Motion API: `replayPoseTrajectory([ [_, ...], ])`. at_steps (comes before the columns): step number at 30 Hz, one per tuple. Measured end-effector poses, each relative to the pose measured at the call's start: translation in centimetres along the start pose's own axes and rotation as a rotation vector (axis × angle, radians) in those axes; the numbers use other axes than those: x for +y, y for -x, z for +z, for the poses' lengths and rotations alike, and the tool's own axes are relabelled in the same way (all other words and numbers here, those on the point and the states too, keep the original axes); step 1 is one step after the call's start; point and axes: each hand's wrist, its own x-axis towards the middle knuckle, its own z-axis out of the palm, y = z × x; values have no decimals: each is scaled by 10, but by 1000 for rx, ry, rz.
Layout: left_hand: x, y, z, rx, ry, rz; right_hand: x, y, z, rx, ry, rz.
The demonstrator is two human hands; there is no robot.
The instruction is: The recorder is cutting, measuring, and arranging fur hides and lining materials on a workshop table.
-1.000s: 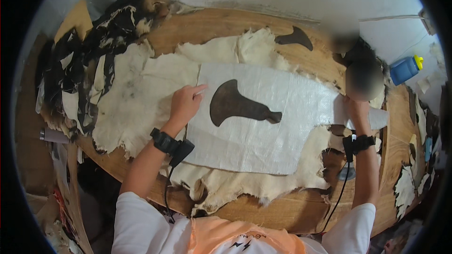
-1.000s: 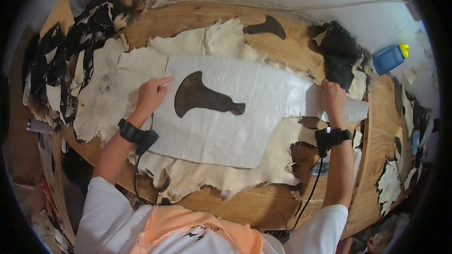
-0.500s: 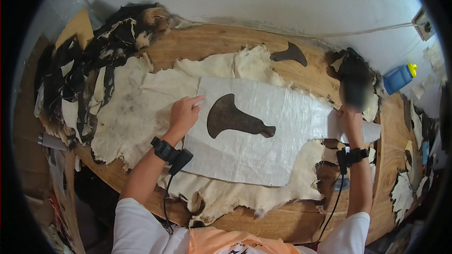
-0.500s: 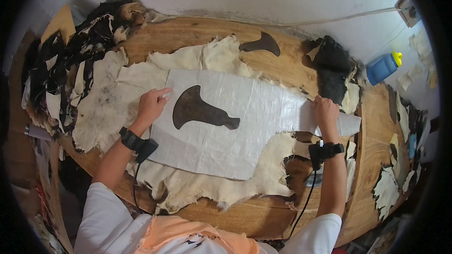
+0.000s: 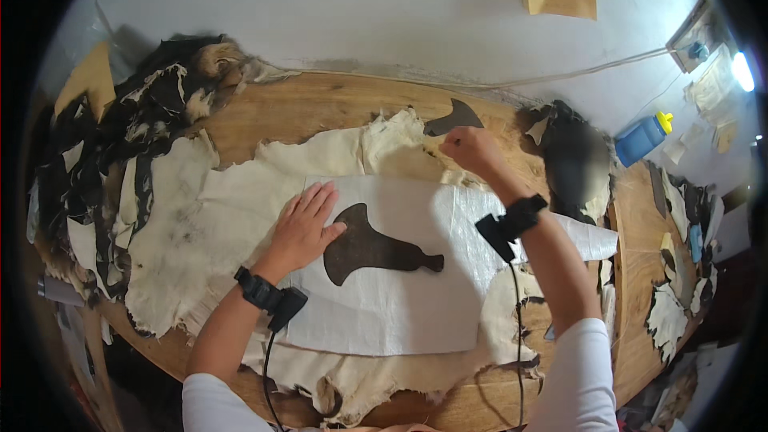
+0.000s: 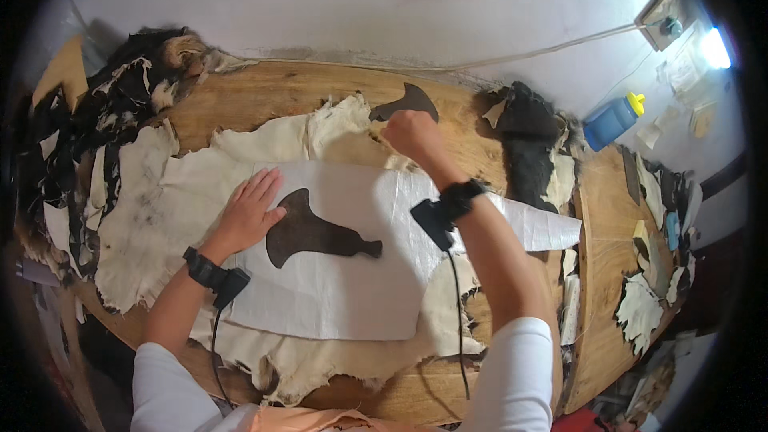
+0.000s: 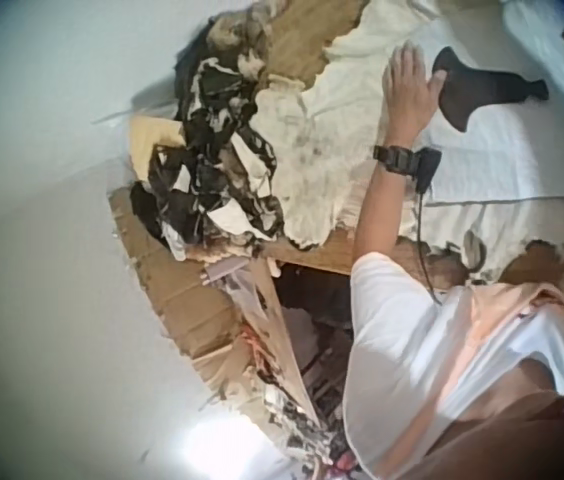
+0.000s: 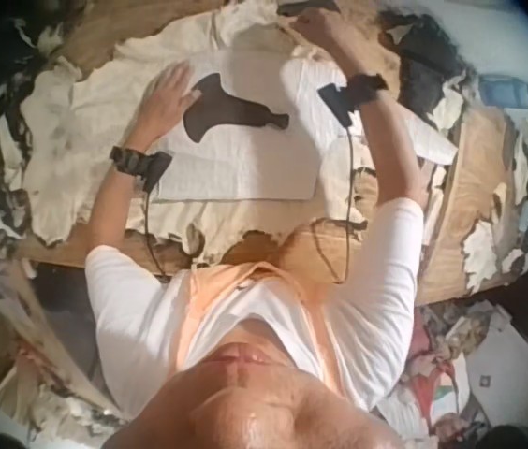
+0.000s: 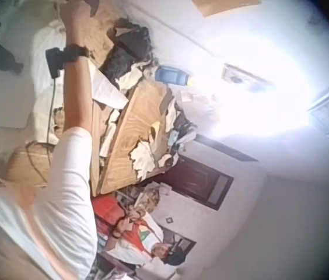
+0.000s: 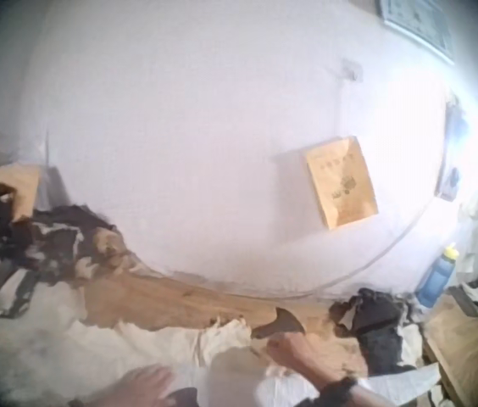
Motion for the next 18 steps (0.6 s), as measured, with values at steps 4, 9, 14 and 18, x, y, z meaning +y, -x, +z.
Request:
replayPoseTrajectory([
  [4, 6, 2, -12, -58, -1, -30, -11, -30, 45, 60, 2, 61],
  [9, 10, -4, -12, -30, 10, -25, -20, -31, 39, 173, -344, 28],
  [14, 2, 3, -9, -23, -2, -32, -50, 21, 6, 244, -445, -270],
  [18, 4, 2, -10, 19, -5, -18, -41, 77, -4, 133, -230, -855],
])
